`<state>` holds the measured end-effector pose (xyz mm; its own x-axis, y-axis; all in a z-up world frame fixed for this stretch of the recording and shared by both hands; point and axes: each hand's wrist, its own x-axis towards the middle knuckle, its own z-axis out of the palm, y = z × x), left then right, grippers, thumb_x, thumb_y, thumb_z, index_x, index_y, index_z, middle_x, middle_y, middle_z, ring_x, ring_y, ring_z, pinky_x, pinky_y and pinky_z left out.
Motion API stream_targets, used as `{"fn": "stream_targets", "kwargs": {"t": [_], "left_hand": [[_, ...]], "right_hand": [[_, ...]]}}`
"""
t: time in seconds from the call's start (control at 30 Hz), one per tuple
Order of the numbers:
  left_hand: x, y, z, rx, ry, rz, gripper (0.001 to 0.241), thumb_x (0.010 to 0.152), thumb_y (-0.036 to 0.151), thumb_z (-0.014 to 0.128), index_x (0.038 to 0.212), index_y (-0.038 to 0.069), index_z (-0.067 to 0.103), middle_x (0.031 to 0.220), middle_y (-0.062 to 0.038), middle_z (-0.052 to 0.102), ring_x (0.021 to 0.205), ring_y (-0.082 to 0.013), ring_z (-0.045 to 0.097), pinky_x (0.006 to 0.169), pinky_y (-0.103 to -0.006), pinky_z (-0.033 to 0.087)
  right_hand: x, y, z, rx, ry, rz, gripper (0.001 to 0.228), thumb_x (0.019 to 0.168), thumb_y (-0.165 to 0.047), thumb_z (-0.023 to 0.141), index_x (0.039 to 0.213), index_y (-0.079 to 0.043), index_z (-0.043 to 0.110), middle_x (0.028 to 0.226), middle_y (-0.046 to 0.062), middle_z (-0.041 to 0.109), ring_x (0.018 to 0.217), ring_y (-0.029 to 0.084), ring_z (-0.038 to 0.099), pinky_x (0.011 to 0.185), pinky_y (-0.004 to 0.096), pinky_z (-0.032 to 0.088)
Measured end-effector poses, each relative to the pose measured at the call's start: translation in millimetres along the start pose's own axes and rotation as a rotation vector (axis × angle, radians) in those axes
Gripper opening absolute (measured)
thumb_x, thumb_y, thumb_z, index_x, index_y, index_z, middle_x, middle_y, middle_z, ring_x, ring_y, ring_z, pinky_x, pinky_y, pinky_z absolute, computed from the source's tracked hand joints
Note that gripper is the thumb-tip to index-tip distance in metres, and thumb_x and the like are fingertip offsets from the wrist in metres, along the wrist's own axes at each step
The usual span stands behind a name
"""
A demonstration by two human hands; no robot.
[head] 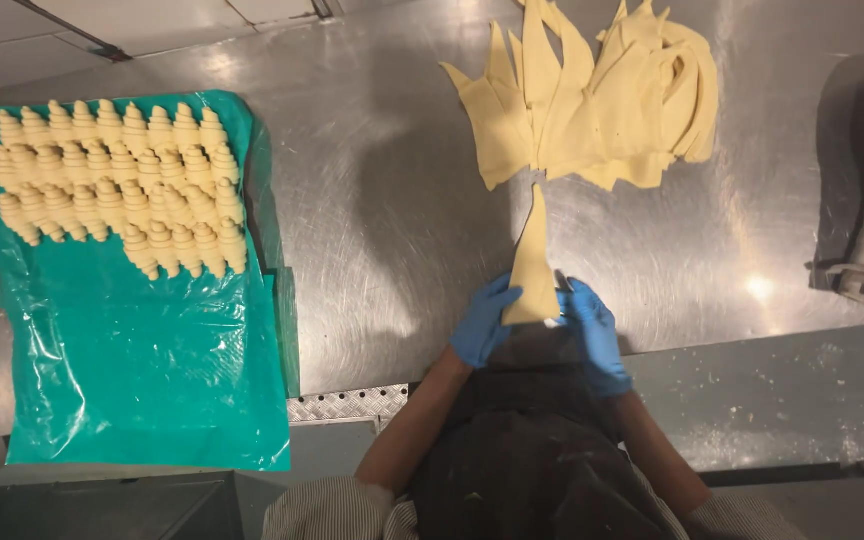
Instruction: Rolling triangular pieces of dough into croissant shapes and placing them on a tray.
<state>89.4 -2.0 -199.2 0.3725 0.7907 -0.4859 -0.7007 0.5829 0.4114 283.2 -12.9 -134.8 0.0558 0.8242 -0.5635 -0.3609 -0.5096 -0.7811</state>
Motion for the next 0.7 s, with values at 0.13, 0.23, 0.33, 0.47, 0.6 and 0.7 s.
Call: {"fn": "stream_targets", "kwargs": {"t": [0.13, 0.23, 0.33, 0.47, 0.6, 0.7], "left_hand": [[-51, 13, 21, -0.037, 0.062, -0.044, 0.048, 0.096, -0.001, 0.061, 0.142, 0.001, 0.053, 0.126, -0.014, 0.065, 0.114, -0.0245, 0.067, 0.099, -0.0369, 0.057], [-75, 27, 31, 0.211, 0.113, -0.095, 0.055, 0.088, -0.001, 0.064, 0.14, 0.008, 0.052, 0.125, -0.006, 0.065, 0.113, -0.019, 0.066, 0.095, -0.0361, 0.059], [-89, 14, 7, 0.499, 0.236, 0.057, 0.05, 0.091, 0.003, 0.069, 0.14, 0.004, 0.057, 0.123, -0.008, 0.069, 0.112, -0.0194, 0.067, 0.095, -0.0323, 0.057], [-100, -12, -24, 0.369, 0.289, 0.082, 0.039, 0.092, 0.01, 0.073, 0.127, -0.003, 0.062, 0.116, -0.011, 0.07, 0.103, -0.021, 0.069, 0.089, -0.0346, 0.061], [-128, 17, -1, 0.757, 0.5, 0.204, 0.053, 0.086, 0.023, 0.078, 0.128, -0.003, 0.059, 0.118, -0.019, 0.07, 0.107, -0.0252, 0.069, 0.094, -0.0408, 0.058], [-161, 56, 41, 1.377, 0.717, 0.27, 0.099, 0.07, 0.033, 0.088, 0.146, -0.007, 0.039, 0.132, -0.03, 0.05, 0.119, -0.0416, 0.05, 0.103, -0.0515, 0.044]], "right_hand": [[22, -26, 27, 0.238, -0.2, 0.364, 0.041, 0.095, -0.039, 0.048, 0.134, -0.025, 0.051, 0.116, 0.012, 0.076, 0.098, 0.02, 0.074, 0.083, 0.031, 0.059], [83, 74, -22, 0.798, -0.434, 0.811, 0.034, 0.114, -0.022, 0.062, 0.138, 0.002, 0.06, 0.119, 0.015, 0.073, 0.103, 0.025, 0.072, 0.092, 0.034, 0.056], [47, 5, 66, 0.103, -0.384, 0.523, 0.034, 0.102, -0.015, 0.062, 0.131, 0.003, 0.06, 0.118, 0.015, 0.071, 0.105, 0.025, 0.071, 0.093, 0.038, 0.058], [43, -2, 108, -0.053, -0.372, 0.438, 0.032, 0.096, -0.01, 0.062, 0.123, 0.007, 0.064, 0.11, 0.02, 0.074, 0.1, 0.03, 0.075, 0.091, 0.041, 0.061], [48, 2, 134, -0.269, -0.419, 0.336, 0.029, 0.095, -0.007, 0.062, 0.119, 0.008, 0.065, 0.106, 0.02, 0.076, 0.099, 0.03, 0.076, 0.092, 0.04, 0.062], [65, 15, 139, -0.27, -0.504, 0.31, 0.028, 0.096, -0.007, 0.062, 0.12, 0.007, 0.066, 0.107, 0.018, 0.075, 0.1, 0.028, 0.076, 0.091, 0.039, 0.062]]}}
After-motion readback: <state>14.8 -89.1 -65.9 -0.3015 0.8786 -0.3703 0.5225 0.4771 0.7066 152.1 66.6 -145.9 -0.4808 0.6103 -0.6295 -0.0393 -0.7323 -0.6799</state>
